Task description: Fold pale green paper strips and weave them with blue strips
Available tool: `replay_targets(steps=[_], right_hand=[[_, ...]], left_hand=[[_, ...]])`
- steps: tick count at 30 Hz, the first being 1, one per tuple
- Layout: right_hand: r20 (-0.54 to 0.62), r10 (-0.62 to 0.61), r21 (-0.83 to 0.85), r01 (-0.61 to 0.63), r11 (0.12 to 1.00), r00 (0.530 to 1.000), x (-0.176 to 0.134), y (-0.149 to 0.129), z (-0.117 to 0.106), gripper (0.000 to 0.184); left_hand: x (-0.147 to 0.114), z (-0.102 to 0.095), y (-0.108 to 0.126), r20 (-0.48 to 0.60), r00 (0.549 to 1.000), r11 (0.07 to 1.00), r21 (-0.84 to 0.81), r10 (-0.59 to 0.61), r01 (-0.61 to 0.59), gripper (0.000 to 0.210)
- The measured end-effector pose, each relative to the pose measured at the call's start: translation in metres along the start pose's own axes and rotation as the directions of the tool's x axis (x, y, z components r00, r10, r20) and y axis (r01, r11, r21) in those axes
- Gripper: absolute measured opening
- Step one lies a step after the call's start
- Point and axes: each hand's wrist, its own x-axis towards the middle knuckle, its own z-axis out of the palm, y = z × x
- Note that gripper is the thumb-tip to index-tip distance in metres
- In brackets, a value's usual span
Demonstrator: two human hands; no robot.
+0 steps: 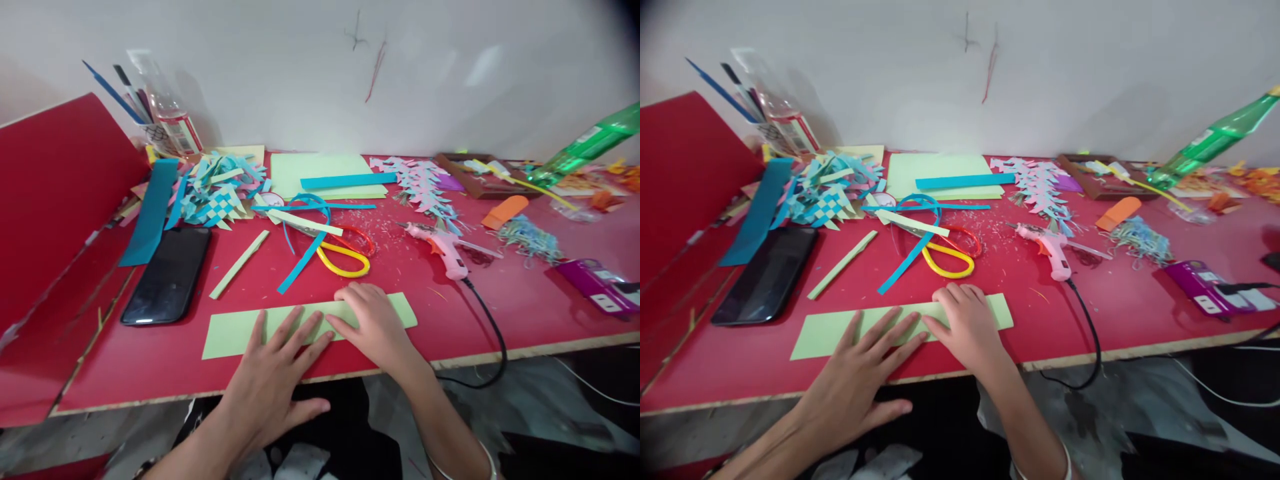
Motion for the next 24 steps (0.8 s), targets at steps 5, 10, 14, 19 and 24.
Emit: replay_targets(steps=[5,10,14,19,24], right_hand=[[0.003,0.085,-0.005,-0.085,0.996,0.996,-0.006,0.014,-0.009,0.010],[0.051,0.116,-0.006,-0.116,0.993,0.992,-0.010,0.024,-0.014,0.009],[0.082,0.105,-0.035,-0.102,0.994,0.991,-0.008,0.024,-0.015,0.013],[0.072,0.121,-0.085,-0.115,0.990,0.990,-0.007,0.021,-0.014,0.013],[0.042,0.118,-0.093,-0.113,0.989,0.992,-0.008,0.023,-0.012,0.013]], left_hand=[[-0.003,0.004,-0.002,0.042,0.998,0.999,0.002,-0.052,0.052,0.072],[-0.003,0.005,-0.001,0.075,0.995,0.998,-0.005,-0.063,0.064,0.075],[-0.003,0.004,0.000,0.084,0.994,0.997,-0.017,-0.067,0.069,0.075],[-0.004,0.003,0.001,0.065,0.996,0.998,-0.019,-0.066,0.068,0.074],[-0.006,0.001,-0.001,0.012,0.998,0.998,0.005,-0.062,0.062,0.073]])
